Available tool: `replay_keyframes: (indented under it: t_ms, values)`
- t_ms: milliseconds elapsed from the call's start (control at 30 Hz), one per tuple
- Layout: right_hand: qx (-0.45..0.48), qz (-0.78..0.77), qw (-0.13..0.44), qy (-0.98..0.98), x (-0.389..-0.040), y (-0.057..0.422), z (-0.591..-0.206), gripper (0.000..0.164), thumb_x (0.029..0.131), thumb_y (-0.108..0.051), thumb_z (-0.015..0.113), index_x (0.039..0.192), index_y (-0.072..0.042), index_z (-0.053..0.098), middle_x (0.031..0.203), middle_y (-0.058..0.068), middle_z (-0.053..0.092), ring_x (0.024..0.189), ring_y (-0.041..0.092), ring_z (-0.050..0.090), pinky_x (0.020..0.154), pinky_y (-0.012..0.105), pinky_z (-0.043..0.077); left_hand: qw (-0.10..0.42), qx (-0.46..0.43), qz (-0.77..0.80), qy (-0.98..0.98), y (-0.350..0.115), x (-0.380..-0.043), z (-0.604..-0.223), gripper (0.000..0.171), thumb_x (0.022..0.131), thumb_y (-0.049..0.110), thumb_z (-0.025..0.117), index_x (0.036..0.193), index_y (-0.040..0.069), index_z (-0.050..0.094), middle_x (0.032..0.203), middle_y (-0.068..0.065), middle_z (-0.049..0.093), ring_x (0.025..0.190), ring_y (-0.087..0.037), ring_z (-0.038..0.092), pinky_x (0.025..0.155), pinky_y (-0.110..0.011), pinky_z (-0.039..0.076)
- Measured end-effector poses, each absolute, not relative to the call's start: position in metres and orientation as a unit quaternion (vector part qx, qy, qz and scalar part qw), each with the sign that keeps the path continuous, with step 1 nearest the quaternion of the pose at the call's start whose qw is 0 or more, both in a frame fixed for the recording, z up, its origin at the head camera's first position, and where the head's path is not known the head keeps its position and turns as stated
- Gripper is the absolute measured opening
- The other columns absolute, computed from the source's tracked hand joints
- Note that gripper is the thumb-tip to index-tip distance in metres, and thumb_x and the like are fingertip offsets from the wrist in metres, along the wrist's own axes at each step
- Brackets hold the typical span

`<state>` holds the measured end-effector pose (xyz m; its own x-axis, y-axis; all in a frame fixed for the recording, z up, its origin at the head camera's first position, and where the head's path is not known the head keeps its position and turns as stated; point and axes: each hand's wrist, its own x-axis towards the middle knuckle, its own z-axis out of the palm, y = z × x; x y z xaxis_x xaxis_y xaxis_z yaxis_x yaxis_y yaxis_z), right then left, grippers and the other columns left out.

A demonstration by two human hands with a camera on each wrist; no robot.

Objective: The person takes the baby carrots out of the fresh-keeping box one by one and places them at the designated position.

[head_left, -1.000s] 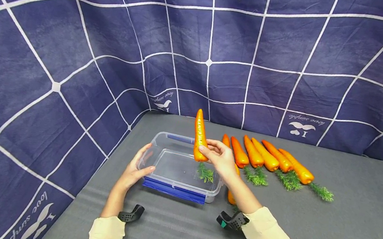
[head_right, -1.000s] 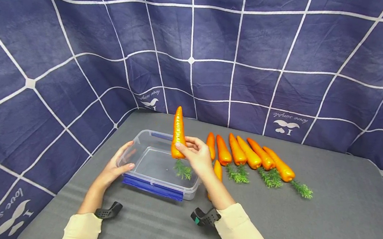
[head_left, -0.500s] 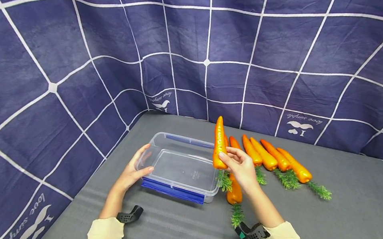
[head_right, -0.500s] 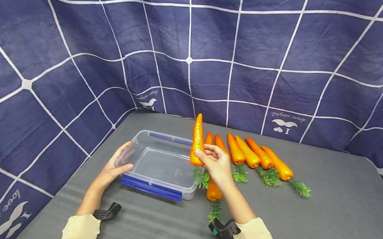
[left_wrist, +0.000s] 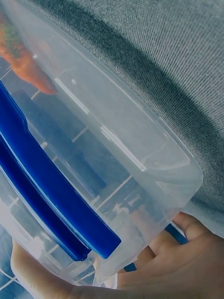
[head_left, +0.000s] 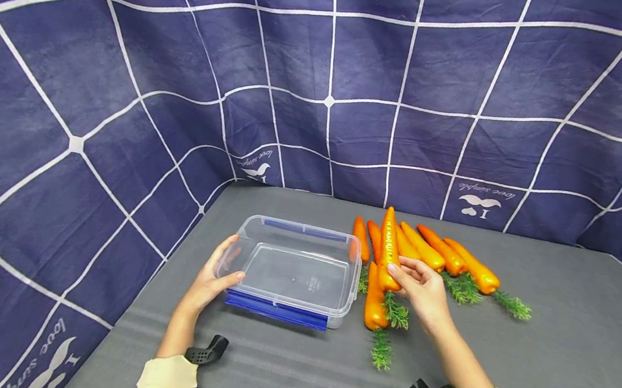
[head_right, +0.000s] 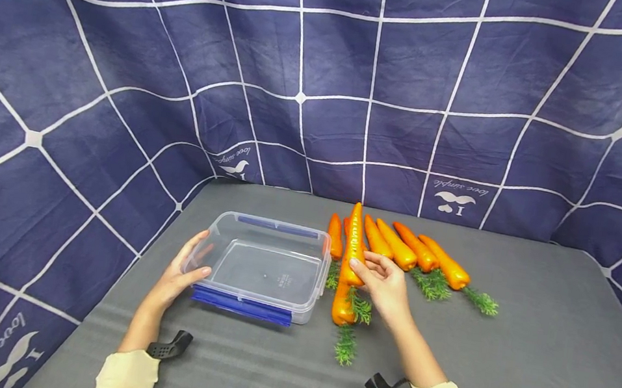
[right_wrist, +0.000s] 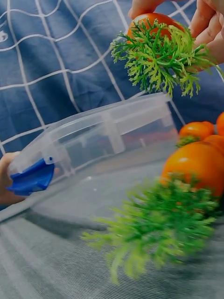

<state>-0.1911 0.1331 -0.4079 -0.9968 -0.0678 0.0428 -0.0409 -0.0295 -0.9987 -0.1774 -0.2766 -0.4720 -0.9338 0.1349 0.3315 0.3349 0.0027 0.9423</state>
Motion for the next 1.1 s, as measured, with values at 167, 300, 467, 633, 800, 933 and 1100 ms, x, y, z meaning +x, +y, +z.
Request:
replay_keyframes:
  t_ms: [167,300,467,633,800,933,1100]
  values:
    - [-0.015,-0.698,0.007,0.716,-0.189,0.15,-0.415,0.047,0.094,-0.014,0.065,0.129,0.014,0.05,0.094,-0.003,0.065,0.08,0.006,0.065,0.069,0.025,0.056,0.071,-0.167,-0.686,-0.705,-0.276,-0.178,-0.471,0.08,0.083,-0.013,0.06,0.151,-0.005,0.018,0.158,-0.026,0.008,0.139,-0.054,0.013,0.104,-0.033,0.039]
    - [-0.002,-0.678,0.009,0.735,-0.189,0.164,-0.425,0.051,0.094,-0.019,0.066,0.131,0.011,0.05,0.094,-0.005,0.066,0.077,0.006,0.065,0.068,0.025,0.056,0.068,-0.162,-0.686,-0.706,-0.276,-0.178,-0.471,0.081,0.083,-0.013,0.06,0.151,-0.004,0.018,0.158,-0.025,0.008,0.14,-0.053,0.014,0.103,-0.033,0.04]
    - [0.016,-0.654,0.015,0.756,-0.186,0.178,-0.436,0.054,0.093,-0.024,0.067,0.132,0.009,0.05,0.097,-0.003,0.066,0.076,0.005,0.065,0.068,0.026,0.056,0.067,-0.162,-0.686,-0.706,-0.276,-0.178,-0.471,0.08,0.083,-0.014,0.059,0.151,-0.005,0.017,0.159,-0.025,0.007,0.14,-0.053,0.013,0.101,-0.029,0.042]
    - [0.026,-0.646,0.025,0.762,-0.184,0.186,-0.444,0.055,0.092,-0.023,0.069,0.133,0.009,0.051,0.095,-0.003,0.067,0.076,0.005,0.064,0.067,0.026,0.056,0.065,-0.163,-0.688,-0.704,-0.276,-0.178,-0.471,0.08,0.084,-0.014,0.058,0.151,-0.004,0.017,0.159,-0.024,0.007,0.14,-0.053,0.012,0.1,-0.029,0.042]
    - [0.032,-0.626,0.036,0.778,-0.185,0.19,-0.452,0.055,0.091,-0.024,0.07,0.132,0.009,0.052,0.095,0.0,0.068,0.075,0.004,0.063,0.066,0.026,0.055,0.064,-0.165,-0.685,-0.707,-0.277,-0.178,-0.471,0.079,0.084,-0.014,0.058,0.151,-0.004,0.017,0.159,-0.024,0.008,0.14,-0.053,0.013,0.1,-0.031,0.043]
    - [0.025,-0.607,0.053,0.793,-0.185,0.19,-0.457,0.058,0.09,-0.027,0.071,0.132,0.008,0.052,0.102,0.007,0.068,0.077,0.005,0.063,0.068,0.026,0.055,0.071,-0.165,-0.683,-0.708,-0.279,-0.177,-0.472,0.078,0.084,-0.015,0.057,0.151,-0.004,0.019,0.159,-0.025,0.008,0.139,-0.055,0.013,0.099,-0.029,0.044]
    - [0.022,-0.573,0.048,0.818,-0.183,0.189,-0.462,0.058,0.089,-0.029,0.072,0.131,0.008,0.053,0.106,0.015,0.067,0.077,0.008,0.063,0.066,0.026,0.055,0.07,-0.175,-0.68,-0.709,-0.277,-0.178,-0.471,0.078,0.084,-0.015,0.057,0.151,-0.004,0.018,0.158,-0.025,0.008,0.138,-0.056,0.012,0.104,-0.031,0.039]
